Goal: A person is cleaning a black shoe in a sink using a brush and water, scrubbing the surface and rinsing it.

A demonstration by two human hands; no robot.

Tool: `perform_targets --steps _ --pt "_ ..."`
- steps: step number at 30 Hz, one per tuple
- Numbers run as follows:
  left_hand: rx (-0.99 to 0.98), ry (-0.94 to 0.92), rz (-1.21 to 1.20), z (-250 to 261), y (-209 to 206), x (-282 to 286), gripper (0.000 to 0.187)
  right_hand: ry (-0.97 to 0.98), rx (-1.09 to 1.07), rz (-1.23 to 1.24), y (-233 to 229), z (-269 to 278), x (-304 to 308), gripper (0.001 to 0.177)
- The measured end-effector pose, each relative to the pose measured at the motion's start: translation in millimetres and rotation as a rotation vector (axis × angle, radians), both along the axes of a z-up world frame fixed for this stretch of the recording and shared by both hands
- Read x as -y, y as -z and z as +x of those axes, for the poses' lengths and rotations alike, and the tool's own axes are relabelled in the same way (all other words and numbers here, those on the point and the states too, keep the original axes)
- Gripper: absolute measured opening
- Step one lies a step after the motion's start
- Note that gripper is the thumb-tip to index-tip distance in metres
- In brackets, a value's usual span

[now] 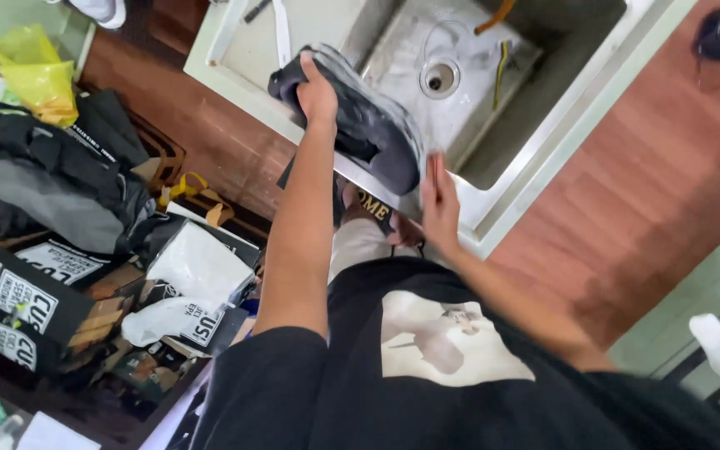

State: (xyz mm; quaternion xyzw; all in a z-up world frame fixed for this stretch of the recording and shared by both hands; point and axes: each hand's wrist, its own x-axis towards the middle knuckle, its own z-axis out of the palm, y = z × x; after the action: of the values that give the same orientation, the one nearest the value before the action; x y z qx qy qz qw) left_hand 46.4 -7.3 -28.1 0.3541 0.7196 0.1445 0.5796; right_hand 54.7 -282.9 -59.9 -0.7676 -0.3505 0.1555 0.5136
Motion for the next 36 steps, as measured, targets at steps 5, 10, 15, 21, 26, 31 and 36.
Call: perform_targets --steps 5,10,15,21,26,31,36 --pt "-0.103 0.008 -0.063 -16.8 -5.5 5.7 0.097 0.193 -0.236 0.008 15.2 2.3 -24.5 0.044" --pt "-0.109 -0.032 -0.019 -23.8 -2.9 9.5 0.09 0.092 -0.153 0.05 12.0 -29.1 11.2 0.047" --pt "-0.133 0.038 -0.015 -24.6 -4.5 6.8 0.065 0.069 -0.088 0.047 3.4 -6.8 -15.9 0.05" --pt "-0.053 0.008 -0.003 -26.0 -34.5 16.0 0.098 -0.124 -0.025 0.164 -26.3 4.8 -23.7 0.044" --pt "-0.016 0.119 0.084 -40.7 -50.9 30.2 0.103 -0.002 0.119 -0.02 25.2 -10.9 7.5 0.047" --pt "-0.001 0.121 0.09 -45.0 -42.6 31.4 0.104 -0.164 0.365 -0.18 -12.2 47.1 -87.8 0.037" --pt "0.012 0.106 0.086 -45.3 -31.1 26.2 0.101 -0.159 0.348 -0.222 -12.7 13.3 -9.1 0.038"
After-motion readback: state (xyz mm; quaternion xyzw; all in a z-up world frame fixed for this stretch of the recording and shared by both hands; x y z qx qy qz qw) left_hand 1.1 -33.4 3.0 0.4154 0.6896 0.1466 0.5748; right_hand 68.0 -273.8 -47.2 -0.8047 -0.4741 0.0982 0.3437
